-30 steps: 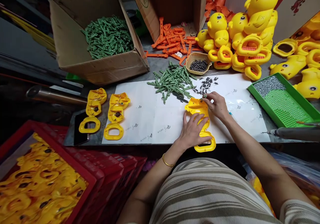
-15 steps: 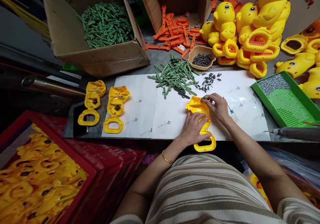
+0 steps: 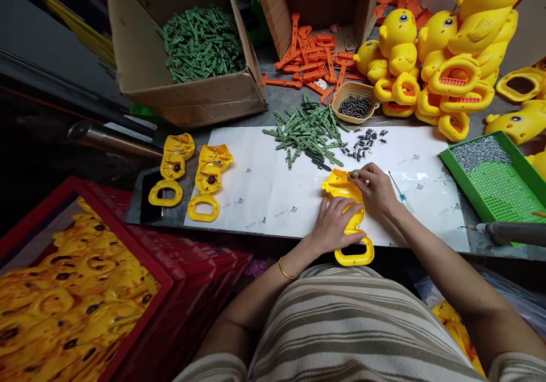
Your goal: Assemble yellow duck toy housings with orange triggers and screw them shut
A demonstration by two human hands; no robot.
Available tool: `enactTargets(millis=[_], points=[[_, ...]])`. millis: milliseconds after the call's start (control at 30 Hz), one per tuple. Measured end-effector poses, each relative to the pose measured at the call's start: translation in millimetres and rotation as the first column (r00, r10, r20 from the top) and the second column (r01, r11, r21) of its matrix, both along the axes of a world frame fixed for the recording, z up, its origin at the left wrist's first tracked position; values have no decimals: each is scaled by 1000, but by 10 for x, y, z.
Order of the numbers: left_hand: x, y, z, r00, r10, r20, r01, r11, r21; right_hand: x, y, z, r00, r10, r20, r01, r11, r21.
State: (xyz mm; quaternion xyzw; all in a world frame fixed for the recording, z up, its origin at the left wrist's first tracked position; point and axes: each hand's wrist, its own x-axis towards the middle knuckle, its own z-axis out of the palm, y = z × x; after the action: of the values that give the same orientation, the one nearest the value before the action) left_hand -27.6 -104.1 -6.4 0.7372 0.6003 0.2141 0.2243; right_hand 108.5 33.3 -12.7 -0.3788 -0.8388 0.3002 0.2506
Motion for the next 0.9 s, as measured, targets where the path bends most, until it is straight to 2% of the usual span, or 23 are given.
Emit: enactTargets(millis=[100, 200, 267, 367, 467, 567, 667, 733, 767, 800, 867, 900], points=[[-8, -43, 0, 1000, 10, -10, -10, 1000, 0, 63, -8, 149, 1000, 27, 7, -26, 1000, -17], [-24, -63, -9, 1000, 20, -11, -19, 999, 33, -2, 181, 290, 991, -23, 129, 32, 998, -63], [-26, -70, -19, 1000, 22, -18, -21, 996, 88, -158, 391, 325, 965, -14, 262, 41, 994, -99], [-8, -78, -26, 999, 38, -10, -35, 975, 219, -486, 655, 306, 908, 110, 405, -42, 984, -174], [-9, -84, 2, 996, 79, 38, -88, 915, 394, -723, 733, 319, 831, 168, 530, -75, 978, -193], [-110, -58, 96, 977, 149, 149, -206, 833, 513, -704, 689, 459, 795, 142, 590, -70, 987, -143], [-347, 48, 282, 909, 266, 321, -404, 751, 522, -482, 618, 696, 829, 85, 553, -38, 995, -96], [-533, 172, 443, 850, 360, 385, -519, 695, 497, -328, 555, 861, 887, 140, 439, -105, 989, -102], [-615, 244, 524, 839, 380, 390, -535, 709, 460, -274, 514, 936, 908, 206, 364, -183, 978, -97], [-680, 318, 600, 854, 358, 378, -500, 766, 404, -240, 467, 1004, 912, 287, 295, -274, 958, -83], [-752, 451, 720, 898, 244, 367, -349, 902, 254, -235, 360, 1114, 889, 403, 216, -403, 914, -48], [-758, 504, 759, 906, 197, 374, -277, 944, 176, -257, 307, 1155, 884, 420, 206, -421, 906, -41]])
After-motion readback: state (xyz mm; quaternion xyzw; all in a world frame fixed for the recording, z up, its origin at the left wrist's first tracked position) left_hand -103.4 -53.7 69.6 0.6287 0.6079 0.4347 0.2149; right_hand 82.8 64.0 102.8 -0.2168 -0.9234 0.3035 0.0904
